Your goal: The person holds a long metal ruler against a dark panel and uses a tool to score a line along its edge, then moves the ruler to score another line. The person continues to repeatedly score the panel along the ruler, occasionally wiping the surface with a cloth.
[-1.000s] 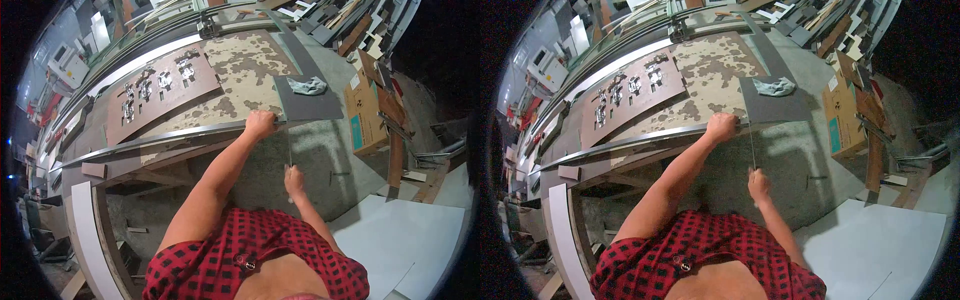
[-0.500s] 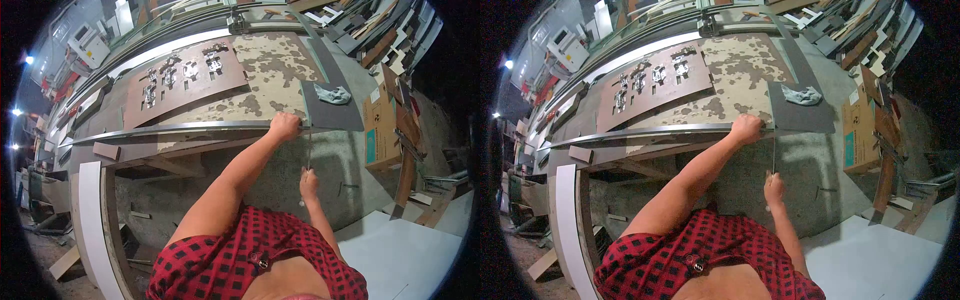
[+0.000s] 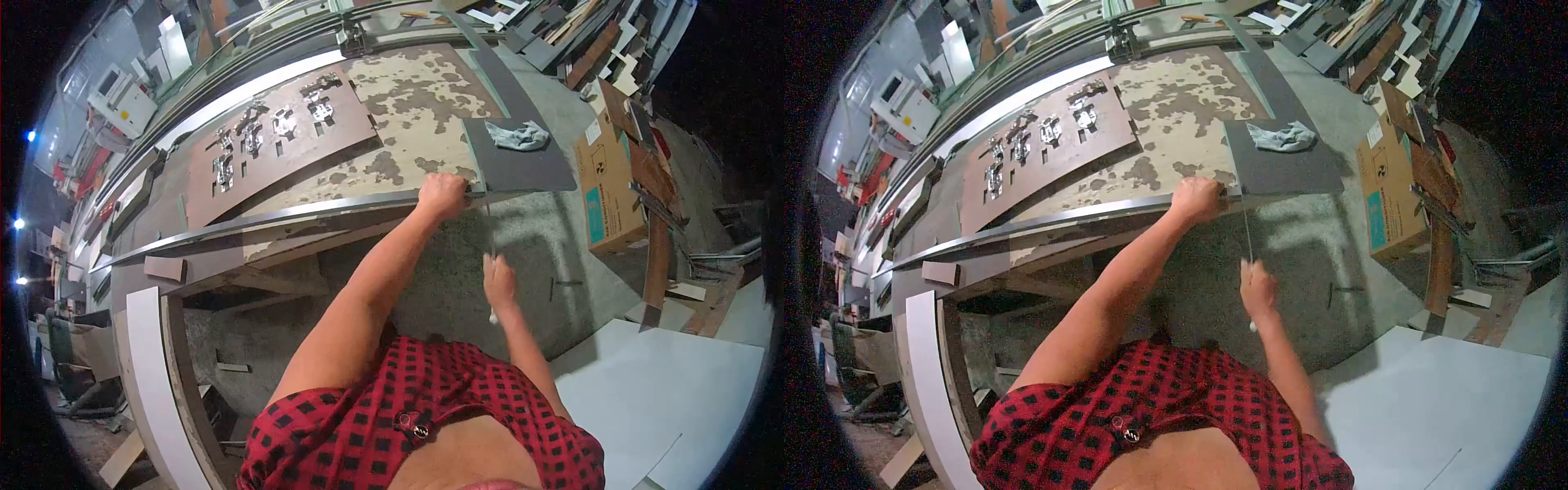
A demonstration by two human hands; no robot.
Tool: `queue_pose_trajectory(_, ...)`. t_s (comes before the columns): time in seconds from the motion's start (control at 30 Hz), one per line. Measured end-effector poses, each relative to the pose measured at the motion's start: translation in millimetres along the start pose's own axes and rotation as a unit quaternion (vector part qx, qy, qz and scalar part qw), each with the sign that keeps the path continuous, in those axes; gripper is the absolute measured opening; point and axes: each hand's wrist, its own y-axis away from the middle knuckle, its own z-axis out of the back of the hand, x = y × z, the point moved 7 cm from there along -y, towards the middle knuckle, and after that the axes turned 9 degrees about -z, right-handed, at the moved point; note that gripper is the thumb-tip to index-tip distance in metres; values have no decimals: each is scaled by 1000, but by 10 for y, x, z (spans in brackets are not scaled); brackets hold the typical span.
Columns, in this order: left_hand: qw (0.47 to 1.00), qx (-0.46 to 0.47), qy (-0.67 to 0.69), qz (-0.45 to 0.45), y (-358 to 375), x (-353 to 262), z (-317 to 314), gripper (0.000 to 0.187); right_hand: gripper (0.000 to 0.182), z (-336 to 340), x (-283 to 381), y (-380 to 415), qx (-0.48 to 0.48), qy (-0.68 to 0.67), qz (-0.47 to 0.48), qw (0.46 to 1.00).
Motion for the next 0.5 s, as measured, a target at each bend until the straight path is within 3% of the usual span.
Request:
queue_pose_trajectory(0.17, 1000, 16, -21, -5, -14, -61, 48, 30, 34, -30, 82, -182, 1, -52, 27, 998)
queue_pose_trajectory(0.3, 999, 22, -34, -27, -26, -116, 63, 32, 36, 52, 579, -800, -46, 21, 65, 997)
queue_pose_trajectory(0.43, 1000, 8, -17, -15, -16, -103, 71, 33, 32, -33, 354, -589, -33, -53, 37, 997)
queue_pose_trajectory(0.5, 1000, -3, -13, -20, -19, -88, 90, 35, 30, -122, 21, -204, -13, -15, -2, 1000)
